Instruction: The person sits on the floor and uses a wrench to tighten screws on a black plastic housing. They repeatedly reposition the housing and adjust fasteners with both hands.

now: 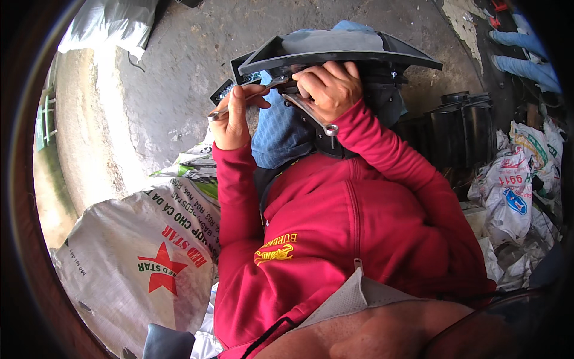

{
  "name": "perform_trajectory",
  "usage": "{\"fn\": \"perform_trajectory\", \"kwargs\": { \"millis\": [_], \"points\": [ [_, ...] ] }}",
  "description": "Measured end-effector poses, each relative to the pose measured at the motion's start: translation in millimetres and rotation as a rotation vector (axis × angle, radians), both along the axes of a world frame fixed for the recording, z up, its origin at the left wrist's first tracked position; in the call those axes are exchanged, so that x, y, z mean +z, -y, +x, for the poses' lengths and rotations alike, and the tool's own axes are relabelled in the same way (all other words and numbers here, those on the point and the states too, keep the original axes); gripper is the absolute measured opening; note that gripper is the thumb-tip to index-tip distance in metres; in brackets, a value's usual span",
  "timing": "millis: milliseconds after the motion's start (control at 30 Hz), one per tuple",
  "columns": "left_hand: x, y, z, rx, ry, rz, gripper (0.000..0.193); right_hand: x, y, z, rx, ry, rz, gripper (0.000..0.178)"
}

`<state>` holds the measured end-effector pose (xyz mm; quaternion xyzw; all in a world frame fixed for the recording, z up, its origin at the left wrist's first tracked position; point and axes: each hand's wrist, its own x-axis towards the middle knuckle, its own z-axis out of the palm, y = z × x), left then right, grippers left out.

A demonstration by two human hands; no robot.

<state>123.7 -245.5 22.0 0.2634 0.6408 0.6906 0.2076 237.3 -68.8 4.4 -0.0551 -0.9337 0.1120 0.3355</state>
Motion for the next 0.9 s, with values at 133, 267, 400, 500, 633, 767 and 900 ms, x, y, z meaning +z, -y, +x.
{"fn": "perform_trajectory", "kwargs": {
  "millis": [133,267,400,500,633,767,900],
  "points": [
    [-24,6,-16,-0.026,0.117,0.065,0.046,1,-1,0,0.0,-0.012,0.021,0.025],
    [-40,7,-24,0.014,0.238,0.083,0.047,3,-1,-1,0.019,-0.021,0.018,0.026],
    [-60,6,-32,-0.034,0.341,0.224,0.045,7,0,-2,0.009,-0.016,0.039,0.025],
    [-74,4,-36,-0.065,0.378,0.298,0.044,6,1,0,-0.007,0.002,0.061,0.024],
    [-82,1,-37,-0.087,0.417,0.35,0.045,4,2,3,0.025,-0.024,0.016,0.016],
    [-83,-1,-37,-0.06,0.442,0.296,0.048,6,5,-1,0.004,0.044,0.057,0.023],
    [-32,18,-36,0.212,0.166,0.196,0.046,16,5,3,0.013,-0.024,0.039,0.027]
  ]
}}
